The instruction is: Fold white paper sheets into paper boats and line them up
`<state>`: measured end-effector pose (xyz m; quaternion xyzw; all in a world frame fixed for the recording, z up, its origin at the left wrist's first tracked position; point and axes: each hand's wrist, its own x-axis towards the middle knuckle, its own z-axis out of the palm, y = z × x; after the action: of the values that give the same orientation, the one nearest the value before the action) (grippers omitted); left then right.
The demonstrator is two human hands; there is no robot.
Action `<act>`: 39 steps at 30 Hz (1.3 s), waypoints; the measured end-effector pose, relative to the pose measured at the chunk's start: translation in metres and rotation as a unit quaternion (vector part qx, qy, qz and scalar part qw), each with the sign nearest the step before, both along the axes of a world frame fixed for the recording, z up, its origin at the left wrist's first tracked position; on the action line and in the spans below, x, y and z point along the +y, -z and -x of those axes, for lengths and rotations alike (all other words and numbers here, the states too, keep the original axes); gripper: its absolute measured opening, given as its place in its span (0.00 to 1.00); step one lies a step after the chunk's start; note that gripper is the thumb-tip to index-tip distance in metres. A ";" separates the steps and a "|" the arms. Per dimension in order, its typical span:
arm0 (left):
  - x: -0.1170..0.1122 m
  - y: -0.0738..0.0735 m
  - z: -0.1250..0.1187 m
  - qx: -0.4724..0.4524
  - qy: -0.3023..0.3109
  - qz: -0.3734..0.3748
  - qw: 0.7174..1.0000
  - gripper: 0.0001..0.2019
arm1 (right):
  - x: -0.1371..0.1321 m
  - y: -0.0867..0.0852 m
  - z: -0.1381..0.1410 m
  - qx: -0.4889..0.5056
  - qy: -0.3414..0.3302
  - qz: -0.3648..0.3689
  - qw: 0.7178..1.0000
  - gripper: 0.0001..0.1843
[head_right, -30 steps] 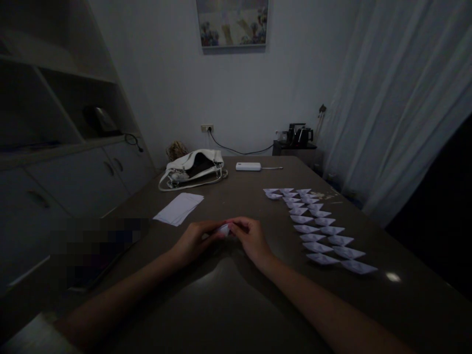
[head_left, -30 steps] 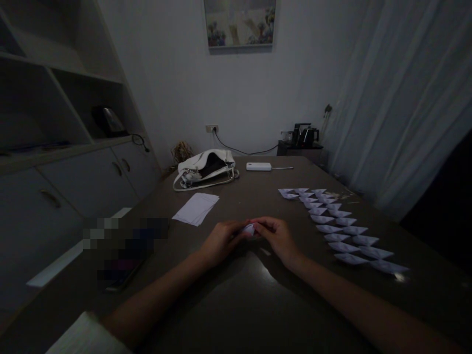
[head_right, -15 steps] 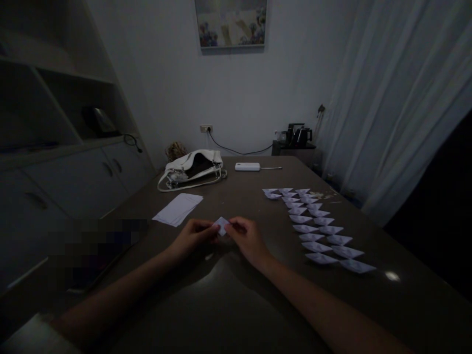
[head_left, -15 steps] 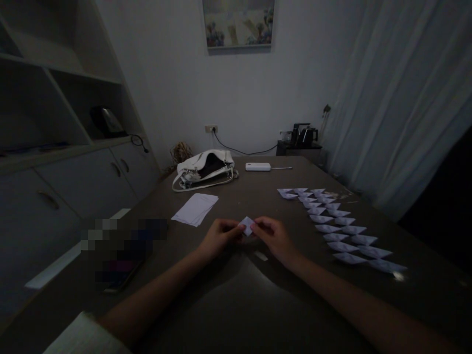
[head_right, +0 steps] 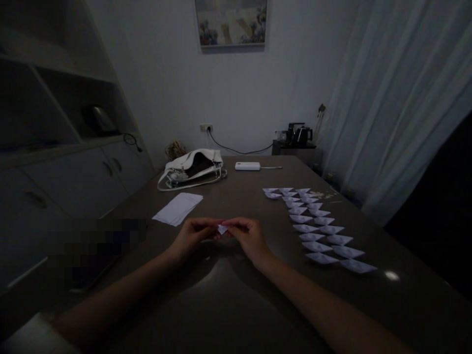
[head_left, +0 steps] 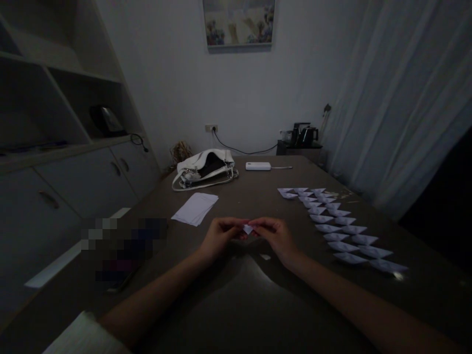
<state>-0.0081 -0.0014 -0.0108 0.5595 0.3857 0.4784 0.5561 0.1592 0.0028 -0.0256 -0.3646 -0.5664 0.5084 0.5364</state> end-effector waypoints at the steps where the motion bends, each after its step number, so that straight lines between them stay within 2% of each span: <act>1: 0.000 0.001 0.000 -0.001 0.002 0.000 1.000 0.12 | 0.000 0.000 0.000 -0.003 0.004 -0.004 1.000 0.06; 6: 0.000 0.000 0.001 0.015 0.022 0.002 1.000 0.15 | 0.004 0.001 -0.003 -0.019 0.021 -0.027 0.999 0.05; 10: 0.002 -0.001 0.002 0.025 0.018 0.026 0.999 0.21 | 0.004 0.003 -0.004 -0.078 0.017 -0.087 0.993 0.06; 13: 0.003 -0.001 0.003 0.049 0.012 0.054 0.997 0.19 | 0.001 0.001 -0.005 -0.136 0.019 -0.140 0.981 0.07; 17: 0.005 0.000 0.004 0.069 -0.001 0.046 0.997 0.17 | -0.003 -0.004 -0.005 -0.178 0.013 -0.182 0.967 0.08; 19: 0.006 0.001 0.005 0.073 -0.005 0.041 0.996 0.16 | -0.004 -0.005 -0.004 -0.159 0.005 -0.166 0.973 0.08; 23: 0.007 0.003 0.005 0.063 -0.021 0.040 0.997 0.17 | -0.001 -0.001 -0.004 -0.085 0.006 -0.079 0.993 0.09; 26: 0.006 0.003 0.005 0.073 -0.019 0.040 0.996 0.17 | 0.004 0.003 -0.004 -0.088 -0.001 -0.039 0.995 0.11; 33: 0.005 0.001 0.005 0.094 -0.012 0.034 0.995 0.17 | 0.006 0.004 -0.005 -0.083 -0.005 -0.028 0.996 0.14; 39: 0.005 0.002 0.005 0.086 0.001 0.055 0.995 0.16 | 0.011 0.012 -0.007 -0.081 0.015 -0.059 0.995 0.14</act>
<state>-0.0132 0.0031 -0.0124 0.5681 0.4573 0.4058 0.5509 0.1658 0.0137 -0.0374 -0.3805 -0.6314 0.4346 0.5174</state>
